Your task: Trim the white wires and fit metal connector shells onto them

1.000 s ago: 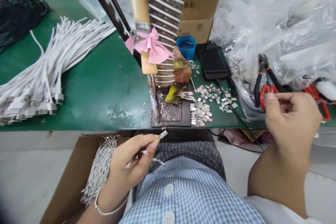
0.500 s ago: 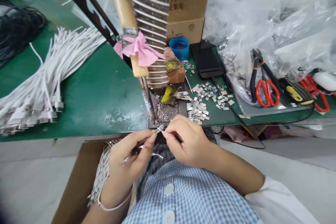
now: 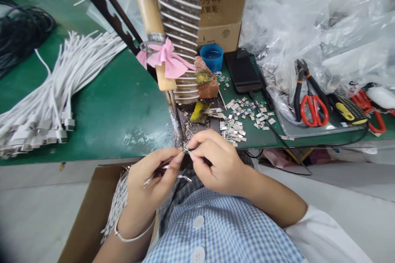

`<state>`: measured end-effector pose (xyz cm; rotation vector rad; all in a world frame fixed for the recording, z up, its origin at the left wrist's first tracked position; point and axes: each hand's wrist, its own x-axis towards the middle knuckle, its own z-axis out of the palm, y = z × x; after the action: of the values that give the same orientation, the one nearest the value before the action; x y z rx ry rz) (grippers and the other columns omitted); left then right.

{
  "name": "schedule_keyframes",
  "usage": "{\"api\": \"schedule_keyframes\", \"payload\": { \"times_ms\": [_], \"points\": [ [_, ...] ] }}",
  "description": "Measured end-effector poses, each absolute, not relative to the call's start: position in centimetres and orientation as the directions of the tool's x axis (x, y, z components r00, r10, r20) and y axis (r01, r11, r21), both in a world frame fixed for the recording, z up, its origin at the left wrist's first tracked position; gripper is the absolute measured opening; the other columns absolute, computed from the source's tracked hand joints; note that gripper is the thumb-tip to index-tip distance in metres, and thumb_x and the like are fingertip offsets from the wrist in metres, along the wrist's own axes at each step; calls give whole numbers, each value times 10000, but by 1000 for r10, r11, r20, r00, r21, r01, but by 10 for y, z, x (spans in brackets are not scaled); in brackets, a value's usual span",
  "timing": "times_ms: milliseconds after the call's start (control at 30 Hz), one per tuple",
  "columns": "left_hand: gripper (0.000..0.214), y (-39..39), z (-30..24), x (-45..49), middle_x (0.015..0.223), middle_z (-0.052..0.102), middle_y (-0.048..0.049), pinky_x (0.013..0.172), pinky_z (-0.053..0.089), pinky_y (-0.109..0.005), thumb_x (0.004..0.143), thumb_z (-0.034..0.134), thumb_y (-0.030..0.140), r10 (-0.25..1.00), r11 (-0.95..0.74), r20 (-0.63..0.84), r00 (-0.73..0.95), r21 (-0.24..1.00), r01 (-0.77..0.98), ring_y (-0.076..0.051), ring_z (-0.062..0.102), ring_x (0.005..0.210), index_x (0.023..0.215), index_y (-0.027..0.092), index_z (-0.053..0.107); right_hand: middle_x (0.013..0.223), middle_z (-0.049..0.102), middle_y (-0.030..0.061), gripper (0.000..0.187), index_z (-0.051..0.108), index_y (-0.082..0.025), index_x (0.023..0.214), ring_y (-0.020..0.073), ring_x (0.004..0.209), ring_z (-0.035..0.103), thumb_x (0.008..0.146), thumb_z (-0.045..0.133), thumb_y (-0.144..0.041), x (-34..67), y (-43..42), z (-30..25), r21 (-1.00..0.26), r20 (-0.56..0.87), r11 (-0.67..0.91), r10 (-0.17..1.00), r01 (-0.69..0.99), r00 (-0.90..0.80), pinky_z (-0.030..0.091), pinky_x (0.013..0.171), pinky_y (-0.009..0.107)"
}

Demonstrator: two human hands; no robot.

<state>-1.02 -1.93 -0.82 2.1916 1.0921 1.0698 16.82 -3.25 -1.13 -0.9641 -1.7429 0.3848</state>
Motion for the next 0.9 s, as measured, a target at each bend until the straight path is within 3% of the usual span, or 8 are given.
{"api": "schedule_keyframes", "payload": {
  "times_ms": [900],
  "points": [
    [135,-25,-7,-12,773,710,11,568,477,-175,849,610,87,832,-541,380,404,716,442,-81,615,591,935,189,630,882,613,59,145,564,-158,798,137,841,616,790,547,-15,168,-37,-10,-685,608,606,782,404,-142,541,739,276]
  ]
}}
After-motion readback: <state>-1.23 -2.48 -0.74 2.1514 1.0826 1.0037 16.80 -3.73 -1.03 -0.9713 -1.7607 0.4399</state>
